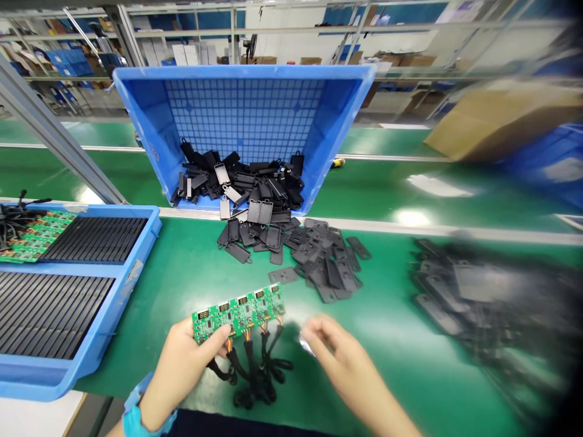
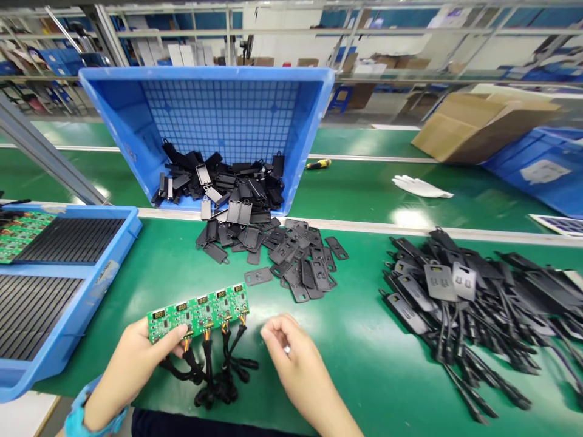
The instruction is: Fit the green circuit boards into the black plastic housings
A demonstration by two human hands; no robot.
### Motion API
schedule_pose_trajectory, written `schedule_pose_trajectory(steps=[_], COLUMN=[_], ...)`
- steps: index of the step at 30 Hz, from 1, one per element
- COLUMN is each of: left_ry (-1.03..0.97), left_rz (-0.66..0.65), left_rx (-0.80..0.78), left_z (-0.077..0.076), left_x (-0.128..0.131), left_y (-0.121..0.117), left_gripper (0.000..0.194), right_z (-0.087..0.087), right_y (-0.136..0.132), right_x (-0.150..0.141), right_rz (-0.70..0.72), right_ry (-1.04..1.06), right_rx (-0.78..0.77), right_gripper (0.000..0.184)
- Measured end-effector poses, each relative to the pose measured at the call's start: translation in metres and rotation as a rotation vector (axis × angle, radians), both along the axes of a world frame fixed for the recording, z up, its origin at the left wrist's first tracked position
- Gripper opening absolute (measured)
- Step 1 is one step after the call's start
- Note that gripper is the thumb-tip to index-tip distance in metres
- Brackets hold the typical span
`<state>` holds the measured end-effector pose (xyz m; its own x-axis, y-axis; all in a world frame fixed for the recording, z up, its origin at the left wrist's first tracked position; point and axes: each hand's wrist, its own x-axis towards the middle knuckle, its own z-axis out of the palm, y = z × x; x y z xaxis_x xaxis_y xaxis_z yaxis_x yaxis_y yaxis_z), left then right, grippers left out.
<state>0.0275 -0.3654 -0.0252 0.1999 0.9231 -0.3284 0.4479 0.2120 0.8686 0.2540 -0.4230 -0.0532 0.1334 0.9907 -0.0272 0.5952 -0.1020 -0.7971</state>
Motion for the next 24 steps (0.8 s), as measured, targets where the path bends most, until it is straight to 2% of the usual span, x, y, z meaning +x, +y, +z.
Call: schedule_pose_trajectory(steps=[3,5,7,9,11,14,16,19,22,24], left_ry=[-0.142,-0.231,-0.304,-0.352,-0.382,-0.412,-0.427,-0.422,-0.425,-0.475], left_rz=[0.007,0.012,0.015,0.011,0.007,0.017,0.037,0.111,0.179,0.193], left_rx=[-0.122,-0.184,-0.216,-0.229,-0.239,-0.235,-0.203,-0.167,-0.172,-0.216], left_z=[-0.005,-0.007,-0.009,-0.009,-0.008,-0.010,-0.017,-0.033,-0.045,-0.045], left_x=[0.000,0.001,0.001,0.000,-0.003,-0.008,-0.009,-0.005,-0.003,-0.005], left_y=[0.007,0.010,0.011,0.011,0.012,0.015,0.020,0.030,0.036,0.039], left_gripper=[0.022,0.023,0.023,0.023,0.023,0.023,0.025,0.029,0.033,0.037], right_z=[-0.029,-0.040,-0.037,-0.023,-0.006,0.005,-0.002,-0.023,-0.038,-0.038], right_y=[-0.014,-0.018,-0.016,-0.005,0.013,0.045,0.064,0.081,0.085,0.084], right_x=[0.019,0.028,0.031,0.026,0.012,-0.021,-0.043,-0.062,-0.061,-0.056], right_rz=[-0.052,-0.066,-0.090,-0.171,-0.185,-0.012,0.019,-0.116,-0.230,-0.258], right_ry=[-0.220,-0.312,-0.333,-0.267,-0.045,0.366,0.446,0.353,0.208,0.133], right_rx=[-0.109,-0.120,-0.090,-0.030,0.002,-0.044,-0.052,-0.012,0.017,0.042], right_gripper=[0.018,0.013,0.013,0.021,0.031,0.036,0.031,0.026,0.022,0.021])
